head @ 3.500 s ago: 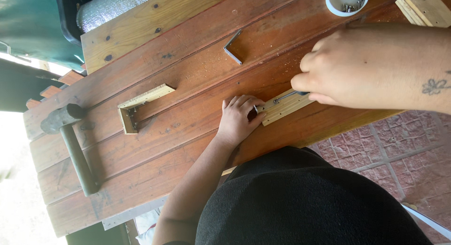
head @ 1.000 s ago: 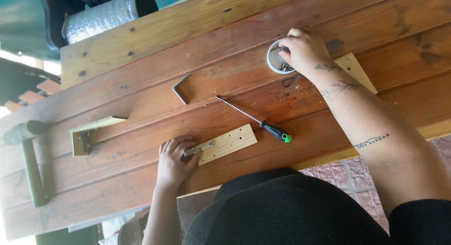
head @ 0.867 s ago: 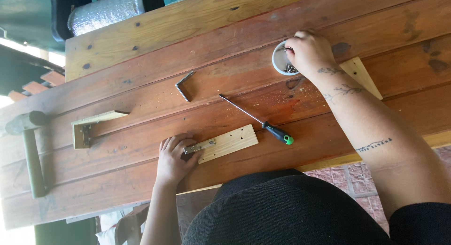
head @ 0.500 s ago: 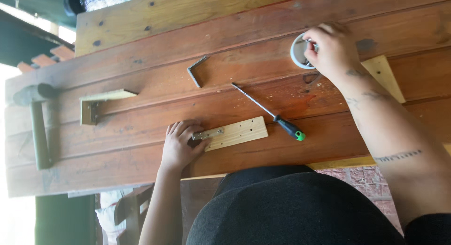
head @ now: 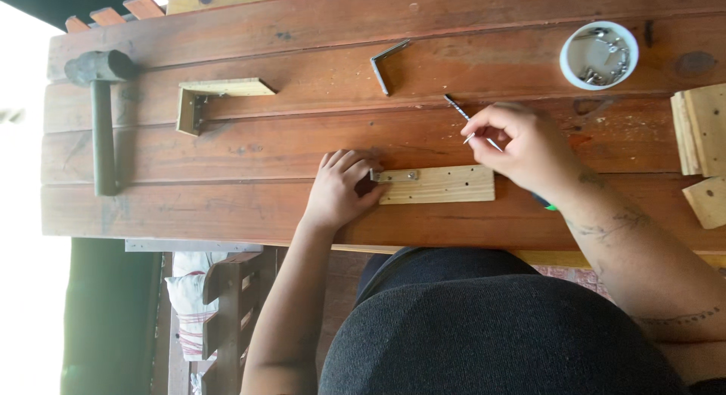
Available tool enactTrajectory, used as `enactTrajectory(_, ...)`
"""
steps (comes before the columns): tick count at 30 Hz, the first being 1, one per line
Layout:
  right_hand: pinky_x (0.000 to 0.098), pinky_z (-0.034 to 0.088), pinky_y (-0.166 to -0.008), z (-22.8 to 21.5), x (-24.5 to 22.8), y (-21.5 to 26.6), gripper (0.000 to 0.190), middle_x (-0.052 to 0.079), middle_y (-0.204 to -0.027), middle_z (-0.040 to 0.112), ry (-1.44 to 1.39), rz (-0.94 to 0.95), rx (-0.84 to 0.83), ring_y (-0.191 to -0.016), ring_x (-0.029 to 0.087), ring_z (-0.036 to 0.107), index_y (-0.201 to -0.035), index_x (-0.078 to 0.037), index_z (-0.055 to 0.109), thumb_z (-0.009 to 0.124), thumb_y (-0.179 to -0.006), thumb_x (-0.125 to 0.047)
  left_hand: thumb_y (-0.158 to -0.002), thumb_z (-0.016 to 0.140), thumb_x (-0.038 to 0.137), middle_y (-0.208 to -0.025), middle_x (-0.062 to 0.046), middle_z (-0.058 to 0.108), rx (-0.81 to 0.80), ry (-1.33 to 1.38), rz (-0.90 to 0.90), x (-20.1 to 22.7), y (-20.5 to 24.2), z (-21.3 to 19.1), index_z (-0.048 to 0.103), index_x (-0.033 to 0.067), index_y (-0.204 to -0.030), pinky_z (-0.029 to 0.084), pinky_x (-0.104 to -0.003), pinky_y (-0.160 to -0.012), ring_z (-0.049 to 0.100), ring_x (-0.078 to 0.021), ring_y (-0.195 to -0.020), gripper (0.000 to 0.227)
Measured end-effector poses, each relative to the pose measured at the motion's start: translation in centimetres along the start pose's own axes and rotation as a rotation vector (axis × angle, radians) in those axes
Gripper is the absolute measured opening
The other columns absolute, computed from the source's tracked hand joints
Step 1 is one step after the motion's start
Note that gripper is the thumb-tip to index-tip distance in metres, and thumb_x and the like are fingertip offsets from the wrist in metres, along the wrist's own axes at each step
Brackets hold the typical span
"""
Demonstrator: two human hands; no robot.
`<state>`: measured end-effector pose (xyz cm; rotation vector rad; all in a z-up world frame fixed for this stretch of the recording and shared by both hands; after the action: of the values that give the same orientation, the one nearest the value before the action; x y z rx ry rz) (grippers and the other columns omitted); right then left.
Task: The person uses a screwdriver to attach metal L-brackets to small wooden boards. They position the brackets, insert screws, and tighten them to secure the hardware to the wood pieces on a workbench.
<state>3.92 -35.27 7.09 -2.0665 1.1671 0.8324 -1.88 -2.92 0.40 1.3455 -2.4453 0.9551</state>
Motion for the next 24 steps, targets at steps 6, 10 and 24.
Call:
enactTrajectory(6, 0.0394, 0.061, -0.079, 5.5, -4.1, -1.0, 0.013, 0.008, -0.097, 0.080, 0.120, -0.165, -0.066, -0.093, 0.027, 0.076, -0.106, -0.012, 0.082, 0.080, -0.094, -0.008, -0.084, 0.087, 0.045, -0.117, -0.001, 0.072, -0.016, 0.024, 0.000, -0.1, 0.3, -0.4, 0.073, 0.0198, -0.113, 0.052, -0.042, -0.097, 0.071, -0.0247, -0.109, 0.040)
enactTrajectory(10, 0.0402, 0.062, -0.085, 8.7, -5.5, -1.6, 0.010, 0.010, -0.098, 0.081, 0.222, -0.211, -0.144, -0.094, 0.026, 0.075, -0.104, -0.009, 0.083, 0.075, -0.098, -0.007, -0.085, 0.086, 0.042, -0.115, 0.000, 0.072, -0.036, -0.017, 0.004, -1.4, 0.8, 0.5, 0.073, 0.0207, -0.112, 0.052, -0.042, -0.096, 0.070, -0.0240, -0.106, 0.037)
enactTrajectory(24, 0.0395, 0.060, -0.088, 11.9, -5.8, -1.5, 0.006, 0.007, -0.098, 0.080, 0.583, -0.241, -0.108, -0.097, 0.025, 0.076, -0.097, -0.012, 0.081, 0.076, -0.098, -0.010, -0.093, 0.083, 0.038, -0.117, 0.004, 0.072, -0.081, 0.062, -0.062, -2.6, 1.3, 0.8, 0.075, 0.0241, -0.118, 0.052, -0.040, -0.099, 0.070, -0.0217, -0.112, 0.030)
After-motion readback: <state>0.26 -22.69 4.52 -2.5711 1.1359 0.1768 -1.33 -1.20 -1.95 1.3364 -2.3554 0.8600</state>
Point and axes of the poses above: each hand's wrist, its own y-axis away from the middle knuckle, its own z-axis out of the palm, x = y × z, the point moved 2 cm from there along -y, towards the middle knuckle
